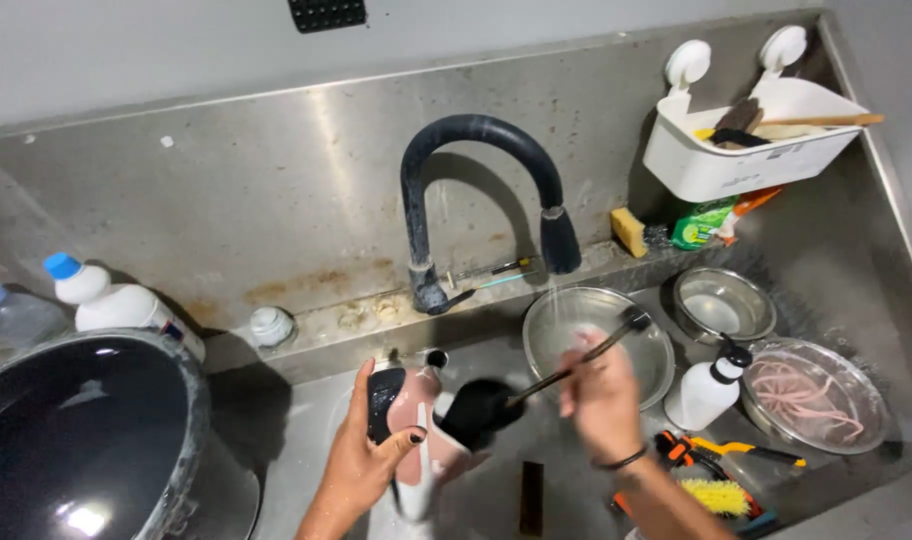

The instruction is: Cleaning a pink shoe upper in a stainless steel sink using cleaning spray, a scrub brush, and a sponge.

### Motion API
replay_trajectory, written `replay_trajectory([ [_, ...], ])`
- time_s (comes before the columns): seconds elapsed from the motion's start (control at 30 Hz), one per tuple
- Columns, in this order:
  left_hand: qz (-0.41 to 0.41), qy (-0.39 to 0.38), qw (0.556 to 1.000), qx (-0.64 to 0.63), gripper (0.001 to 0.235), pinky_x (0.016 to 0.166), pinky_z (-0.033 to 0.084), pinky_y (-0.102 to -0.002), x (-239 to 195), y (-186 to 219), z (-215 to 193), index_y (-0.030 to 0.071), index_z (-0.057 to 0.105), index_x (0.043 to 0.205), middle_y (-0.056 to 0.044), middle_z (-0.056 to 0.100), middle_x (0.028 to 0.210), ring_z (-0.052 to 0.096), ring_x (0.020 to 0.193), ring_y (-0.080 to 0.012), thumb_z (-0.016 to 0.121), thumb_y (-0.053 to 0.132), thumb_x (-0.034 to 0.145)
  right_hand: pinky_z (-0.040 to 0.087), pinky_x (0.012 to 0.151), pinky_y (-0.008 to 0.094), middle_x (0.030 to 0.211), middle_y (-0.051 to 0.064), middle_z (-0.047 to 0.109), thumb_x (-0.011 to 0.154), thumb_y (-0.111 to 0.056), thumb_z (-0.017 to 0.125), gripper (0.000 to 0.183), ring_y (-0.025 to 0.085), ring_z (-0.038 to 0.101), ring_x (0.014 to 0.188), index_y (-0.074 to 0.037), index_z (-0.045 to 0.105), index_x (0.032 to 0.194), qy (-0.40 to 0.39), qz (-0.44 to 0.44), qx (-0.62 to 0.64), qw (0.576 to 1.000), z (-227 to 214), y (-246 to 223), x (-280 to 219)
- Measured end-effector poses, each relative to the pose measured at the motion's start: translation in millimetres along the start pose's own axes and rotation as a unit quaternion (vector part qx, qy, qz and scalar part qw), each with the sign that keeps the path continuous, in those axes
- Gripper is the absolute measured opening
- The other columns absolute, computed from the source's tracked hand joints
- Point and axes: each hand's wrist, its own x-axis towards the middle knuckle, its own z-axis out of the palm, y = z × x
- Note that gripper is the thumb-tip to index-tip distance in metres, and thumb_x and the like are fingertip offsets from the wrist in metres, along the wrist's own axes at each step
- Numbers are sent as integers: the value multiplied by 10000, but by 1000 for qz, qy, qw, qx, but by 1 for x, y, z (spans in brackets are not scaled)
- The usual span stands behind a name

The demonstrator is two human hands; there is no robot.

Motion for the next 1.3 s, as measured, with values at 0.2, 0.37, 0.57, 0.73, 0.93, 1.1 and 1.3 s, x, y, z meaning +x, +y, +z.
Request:
replay_trajectory([
  [0.2, -31, -208, 913, 349, 1194, 1058, 463, -422, 29, 39, 9, 400, 81, 1657, -15, 392, 1578, 472, 1400, -287, 896, 514, 792, 459, 422, 260, 923, 121, 661, 1100, -171, 473, 260, 136, 545, 514, -73, 480, 1340, 48, -124, -169, 977, -71, -138, 57],
  [0.37, -127, -404, 578, 698, 779, 1024, 345, -678, 52, 28, 81, 300, -84, 1681, -151, 255, 1650, 349, 1450, -420, 424, 350, 1093, 515, 659, 297, 1004, 70, 688, 1143, -51, 417, 321, 157, 636, 739, -79, 563, 1428, 99, -283, -381, 875, -84, -182, 131],
  [0.57, -114, -394, 462, 787, 479, 968, 329, -733, 97, -126, 154, 78, 569, 1451, -202, 545, 1458, 454, 1335, -502, 418, 34, 998, 507, 1070, 500, 1441, 201, 565, 941, -10, 454, 612, 358, 590, 1258, -216, 466, 1517, -153, -43, -588, 793, -54, -130, 237],
  [0.73, -98, -453, 387, 797, 336, 941, 346, -717, 94, -94, 157, 98, 658, 1296, -159, 643, 1273, 530, 1229, -438, 489, 144, 1010, 412, 995, 433, 1335, 94, 585, 897, -169, 458, 416, 315, 561, 1174, -238, 589, 1286, -331, -28, -672, 662, -14, -61, 270],
  [0.93, -75, -463, 414, 780, 438, 976, 305, -749, 111, -73, 149, 91, 523, 1488, -212, 488, 1512, 417, 1376, -469, 352, 174, 1094, 503, 841, 426, 1100, 121, 758, 908, -485, 509, 413, 299, 691, 963, -179, 733, 1073, -316, 85, -595, 734, 17, -32, 269],
  [1.1, -116, -407, 589, 689, 652, 1043, 326, -636, 104, 37, 98, 341, 298, 1590, -151, 371, 1541, 394, 1401, -417, 573, 469, 1013, 491, 951, 411, 1158, 105, 762, 884, -480, 597, 413, 270, 685, 1054, -179, 761, 1115, -261, 183, -460, 829, 29, -26, 260],
  [1.3, -178, -108, 896, 391, 984, 906, 585, -381, 83, 19, 12, 506, 350, 1439, 52, 743, 1255, 773, 1104, -234, 940, 609, 659, 532, 738, 506, 1017, 187, 727, 777, -93, 503, 353, 405, 683, 896, -116, 765, 1013, -79, 17, -618, 782, -26, -37, 278],
])
